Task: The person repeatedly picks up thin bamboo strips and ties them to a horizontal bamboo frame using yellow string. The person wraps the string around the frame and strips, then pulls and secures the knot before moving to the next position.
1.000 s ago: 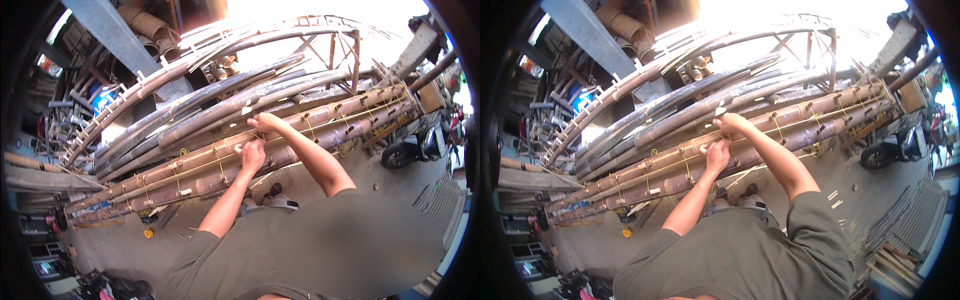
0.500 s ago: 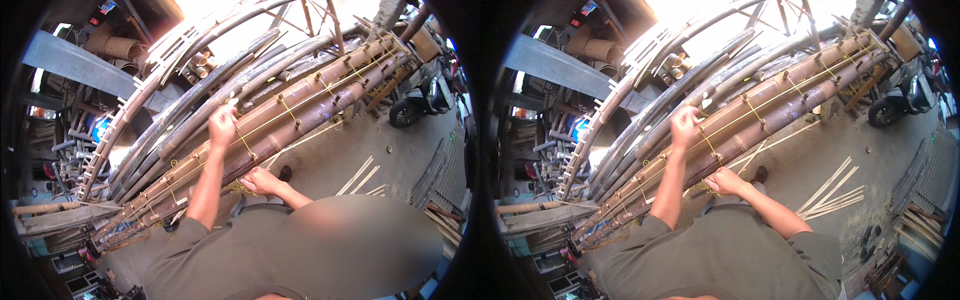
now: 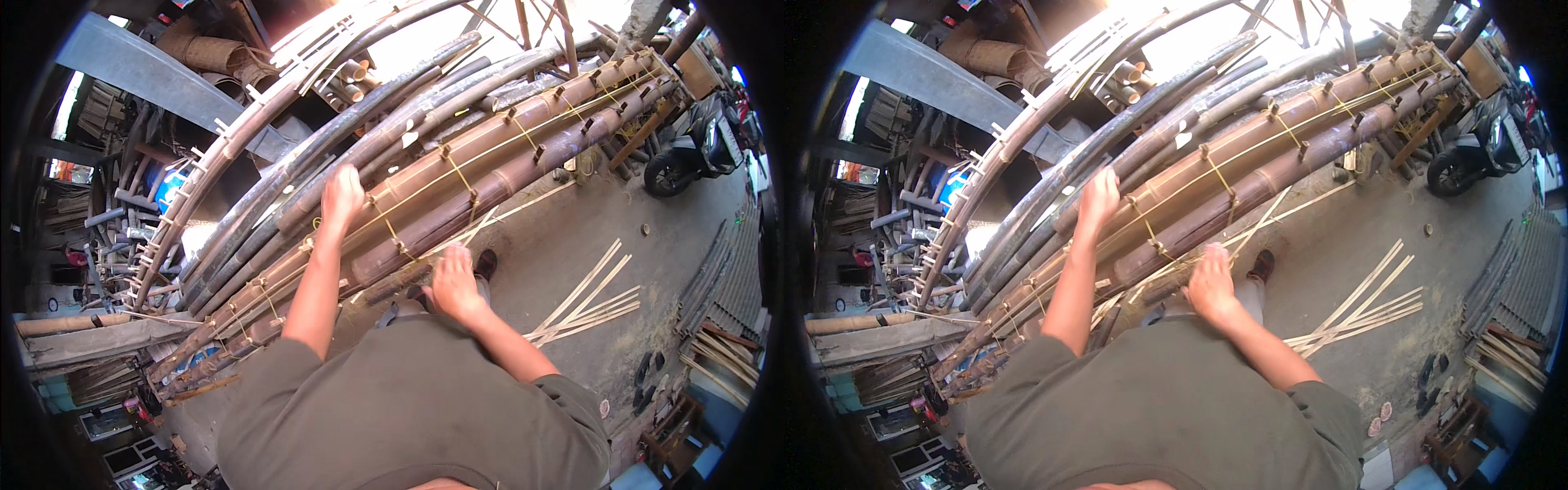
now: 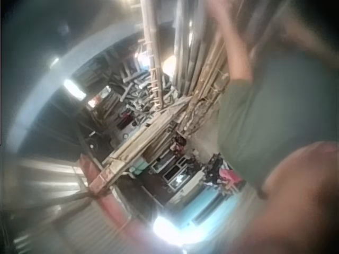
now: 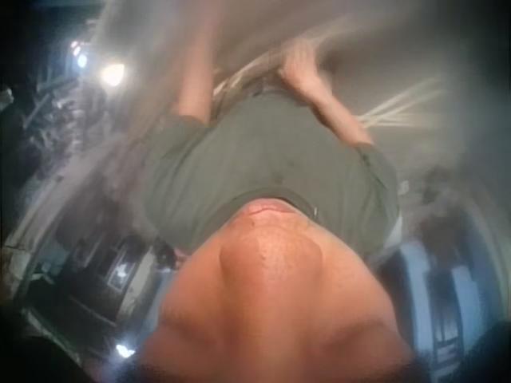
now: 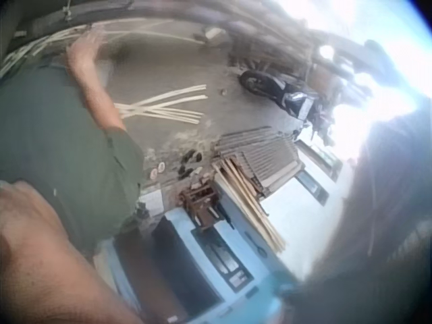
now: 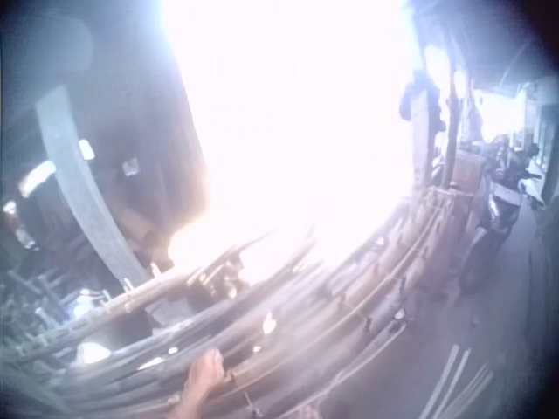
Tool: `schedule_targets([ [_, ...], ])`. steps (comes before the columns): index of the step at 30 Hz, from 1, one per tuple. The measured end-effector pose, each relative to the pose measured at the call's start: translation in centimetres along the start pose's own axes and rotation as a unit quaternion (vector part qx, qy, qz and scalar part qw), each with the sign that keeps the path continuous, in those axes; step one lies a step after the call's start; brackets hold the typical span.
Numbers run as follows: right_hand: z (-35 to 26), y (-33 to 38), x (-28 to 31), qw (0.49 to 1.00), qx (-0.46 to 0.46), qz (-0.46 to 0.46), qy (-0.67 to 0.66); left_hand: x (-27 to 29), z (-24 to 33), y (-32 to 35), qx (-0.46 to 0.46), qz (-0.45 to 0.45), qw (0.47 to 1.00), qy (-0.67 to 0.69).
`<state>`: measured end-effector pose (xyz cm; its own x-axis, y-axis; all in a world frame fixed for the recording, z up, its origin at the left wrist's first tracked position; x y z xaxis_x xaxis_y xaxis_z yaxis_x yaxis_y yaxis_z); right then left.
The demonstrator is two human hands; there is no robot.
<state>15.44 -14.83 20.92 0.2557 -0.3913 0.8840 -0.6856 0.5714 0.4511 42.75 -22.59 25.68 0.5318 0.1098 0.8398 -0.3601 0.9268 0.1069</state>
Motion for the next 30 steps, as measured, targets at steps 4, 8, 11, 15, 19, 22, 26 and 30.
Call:
schedule_targets([
  [4,-4.4,3.4,1.1,0.997,0.013,0.021,-0.069,-5.8,-1.7,8.0,-0.068,-0.172,0.982,-0.027],
  [8,-3.5,0.7,-2.2,0.900,0.063,-0.082,-0.423,-6.1,-1.9,8.4,0.010,-0.115,0.993,-0.020],
  [11,-6.5,-0.4,-4.2,0.371,0.044,-0.203,-0.905,-6.2,-2.3,8.1,-0.016,-0.067,0.998,-0.004],
  [15,-3.4,-6.8,-4.8,0.185,0.017,0.142,-0.972,-6.0,-1.1,8.1,0.011,-0.070,0.997,-0.033],
  [19,-7.5,-7.8,9.0,0.521,0.234,0.337,-0.749,-5.5,-1.2,8.3,-0.056,0.037,0.991,-0.114],
  [22,-14.9,-9.8,13.3,0.837,0.395,-0.080,-0.371,-6.6,-2.4,8.3,-0.138,0.096,0.985,-0.045],
  [26,-4.5,-17.3,14.0,0.980,0.033,0.197,-0.027,-6.1,-1.9,8.1,0.034,-0.118,0.991,0.050],
  [30,-6.1,-14.2,14.4,0.668,0.336,-0.094,-0.657,-6.3,-2.9,8.0,0.039,-0.085,0.994,0.061],
])
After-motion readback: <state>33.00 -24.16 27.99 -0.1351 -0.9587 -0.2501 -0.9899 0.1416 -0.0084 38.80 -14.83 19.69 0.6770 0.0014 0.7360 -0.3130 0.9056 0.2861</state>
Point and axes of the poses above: each hand's wrist, its own y-axis away from the middle knuckle, its own x-axis out of the back of the hand, z = x × y, the point moved 7 cm from there along -y, towards the middle knuckle, and after that the axes turned 14 degrees about -z, right-handed, at the moved point
